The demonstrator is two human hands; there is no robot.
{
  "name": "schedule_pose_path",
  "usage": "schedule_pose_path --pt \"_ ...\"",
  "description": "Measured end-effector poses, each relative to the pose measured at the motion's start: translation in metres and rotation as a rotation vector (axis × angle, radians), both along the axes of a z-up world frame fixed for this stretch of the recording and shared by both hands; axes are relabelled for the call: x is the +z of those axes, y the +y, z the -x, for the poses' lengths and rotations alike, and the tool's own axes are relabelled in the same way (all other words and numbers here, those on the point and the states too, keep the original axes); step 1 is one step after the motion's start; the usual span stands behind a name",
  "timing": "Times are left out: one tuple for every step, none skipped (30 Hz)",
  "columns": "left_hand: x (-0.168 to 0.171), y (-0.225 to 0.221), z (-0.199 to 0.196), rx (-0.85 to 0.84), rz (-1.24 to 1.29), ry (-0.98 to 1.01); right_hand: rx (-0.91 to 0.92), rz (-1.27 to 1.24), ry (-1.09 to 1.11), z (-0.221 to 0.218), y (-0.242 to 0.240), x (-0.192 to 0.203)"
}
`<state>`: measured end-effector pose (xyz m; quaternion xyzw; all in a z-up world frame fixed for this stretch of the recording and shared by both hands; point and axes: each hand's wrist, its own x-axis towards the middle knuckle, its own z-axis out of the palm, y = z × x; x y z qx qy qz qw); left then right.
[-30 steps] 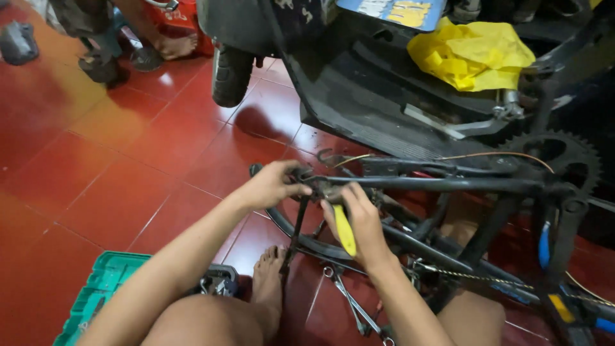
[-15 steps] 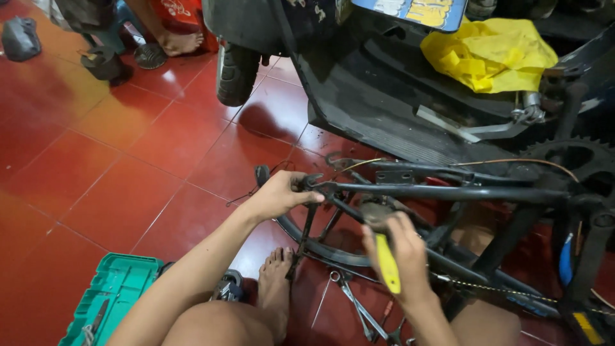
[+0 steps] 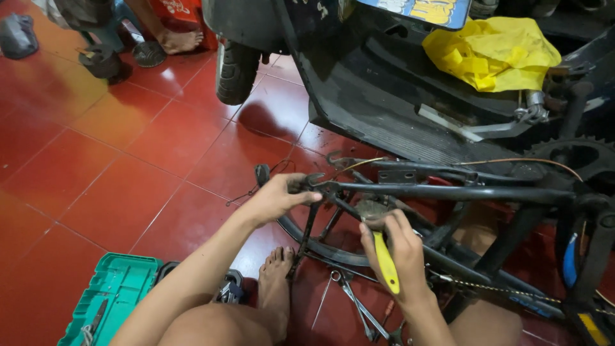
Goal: Cleaning and dismantling a motorcycle frame using a brush and wrenches
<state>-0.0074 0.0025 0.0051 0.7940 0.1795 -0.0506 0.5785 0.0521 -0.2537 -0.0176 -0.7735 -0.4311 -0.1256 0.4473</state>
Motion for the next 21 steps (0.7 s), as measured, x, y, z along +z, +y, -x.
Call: schedule_pose_path --pt "0.004 0.001 0.001 -0.004 0.003 0.002 -0.004 0.003 0.002 0.0 0.002 0.0" --pt "0.007 0.001 0.002 0.027 0.038 0.015 0.009 -0.005 0.005 0.0 0.003 0.001" --pt "0.011 0.001 0.004 0.057 0.073 0.028 0.022 -0.013 0.008 0.0 0.004 0.001" --pt "0.011 0.001 0.005 0.06 0.07 0.024 0.025 -0.015 0.004 -0.001 0.009 0.001" --pt "0.011 0.0 0.005 0.06 0.095 0.021 0.051 -0.048 -0.011 -0.002 0.013 0.0" --pt "0.012 -0.001 0.006 0.058 0.12 0.019 0.075 -0.081 -0.024 -0.002 0.017 0.0" --pt "0.001 0.002 0.005 0.058 0.118 0.017 0.076 -0.084 -0.027 -0.003 0.022 -0.002" --pt "-0.01 0.004 0.004 0.079 0.206 -0.082 0.041 -0.102 -0.01 -0.005 0.026 -0.005" --pt "-0.021 0.006 0.003 0.098 0.294 -0.181 0.007 -0.12 0.008 -0.007 0.03 -0.009" --pt "-0.02 0.005 0.003 0.097 0.294 -0.181 0.006 -0.12 0.007 -0.008 0.03 -0.008" --pt "-0.019 0.004 0.002 0.093 0.264 -0.193 0.033 -0.132 0.031 -0.009 0.029 -0.007" --pt "-0.018 0.003 0.002 0.087 0.232 -0.203 0.058 -0.145 0.056 -0.011 0.029 -0.007" --pt "-0.017 0.002 0.002 0.086 0.231 -0.203 0.058 -0.147 0.057 -0.011 0.027 -0.008" --pt "-0.017 0.001 0.001 0.081 0.194 -0.204 0.082 -0.166 0.077 -0.012 0.025 -0.008" --pt "-0.017 0.0 0.001 0.075 0.156 -0.204 0.107 -0.185 0.098 -0.013 0.023 -0.009" --pt "-0.021 0.001 0.001 0.075 0.16 -0.203 0.107 -0.181 0.099 -0.013 0.024 -0.009" --pt "-0.026 0.002 0.002 0.082 0.143 -0.223 0.113 -0.183 0.088 -0.014 0.025 -0.008" --pt "-0.031 0.002 0.001 0.084 0.128 -0.24 0.114 -0.184 0.079 -0.015 0.024 -0.009" --pt "-0.033 0.003 0.0 0.079 0.134 -0.236 0.108 -0.179 0.082 -0.015 0.025 -0.01" --pt "-0.036 0.003 -0.001 0.069 0.103 -0.259 0.11 -0.181 0.083 -0.015 0.024 -0.011" --pt "-0.04 0.002 -0.002 0.06 0.073 -0.283 0.112 -0.183 0.085 -0.015 0.023 -0.013"
